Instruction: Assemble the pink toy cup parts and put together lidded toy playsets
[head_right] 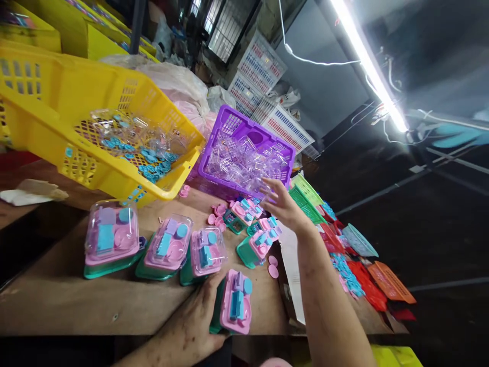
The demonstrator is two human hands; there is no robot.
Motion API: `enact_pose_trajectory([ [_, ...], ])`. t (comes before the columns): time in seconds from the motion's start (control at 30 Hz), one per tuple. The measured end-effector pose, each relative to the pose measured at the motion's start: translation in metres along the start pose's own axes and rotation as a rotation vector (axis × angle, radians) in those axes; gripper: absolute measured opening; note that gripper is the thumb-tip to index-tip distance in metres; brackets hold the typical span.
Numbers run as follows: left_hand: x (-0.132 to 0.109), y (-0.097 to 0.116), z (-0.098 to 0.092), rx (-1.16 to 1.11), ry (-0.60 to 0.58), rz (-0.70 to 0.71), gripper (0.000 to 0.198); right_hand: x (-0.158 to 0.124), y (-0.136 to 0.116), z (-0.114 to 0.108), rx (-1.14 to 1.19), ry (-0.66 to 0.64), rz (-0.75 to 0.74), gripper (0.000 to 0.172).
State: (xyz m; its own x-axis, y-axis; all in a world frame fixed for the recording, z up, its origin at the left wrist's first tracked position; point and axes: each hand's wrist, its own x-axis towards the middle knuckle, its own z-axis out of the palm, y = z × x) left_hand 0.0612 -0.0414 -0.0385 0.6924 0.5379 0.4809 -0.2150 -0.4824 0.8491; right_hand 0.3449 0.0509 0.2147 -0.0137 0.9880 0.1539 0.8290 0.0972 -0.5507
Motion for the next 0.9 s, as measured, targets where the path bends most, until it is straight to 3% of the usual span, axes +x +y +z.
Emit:
enact_pose_trajectory([
  [0.07, 0.000, 0.000, -0.001, 0.005, -0.004, -0.013, 0.145, -0.053, -0.017, 0.007, 0.162, -0.080, -0.008, 0.065],
  [0.17, -0.001, 0.000, -0.005, 0.034, -0.018, -0.001, 0.142, -0.124, -0.044, 0.029, 0.185, -0.183, 0.034, 0.051],
  [0.3, 0.001, -0.001, -0.009, 0.072, -0.030, 0.065, 0.132, -0.177, -0.060, 0.058, 0.207, -0.325, 0.093, 0.047],
  [0.43, 0.002, -0.003, -0.009, 0.112, -0.057, 0.032, 0.137, -0.189, -0.055, 0.084, 0.194, -0.339, 0.177, 0.066],
  [0.53, 0.003, -0.003, -0.007, 0.125, -0.062, 0.015, 0.136, -0.188, -0.056, 0.106, 0.128, -0.152, 0.246, 0.069],
  [0.63, 0.004, -0.003, -0.007, 0.143, -0.067, 0.016, 0.138, -0.190, -0.066, 0.119, -0.033, -0.041, 0.242, 0.059],
  [0.8, 0.006, 0.000, -0.009, 0.198, -0.094, 0.030, 0.134, -0.195, -0.087, 0.101, -0.164, -0.041, 0.074, 0.072],
  [0.9, 0.007, 0.002, -0.009, 0.203, -0.108, 0.026, 0.130, -0.196, -0.090, 0.091, -0.193, -0.104, -0.007, 0.068],
])
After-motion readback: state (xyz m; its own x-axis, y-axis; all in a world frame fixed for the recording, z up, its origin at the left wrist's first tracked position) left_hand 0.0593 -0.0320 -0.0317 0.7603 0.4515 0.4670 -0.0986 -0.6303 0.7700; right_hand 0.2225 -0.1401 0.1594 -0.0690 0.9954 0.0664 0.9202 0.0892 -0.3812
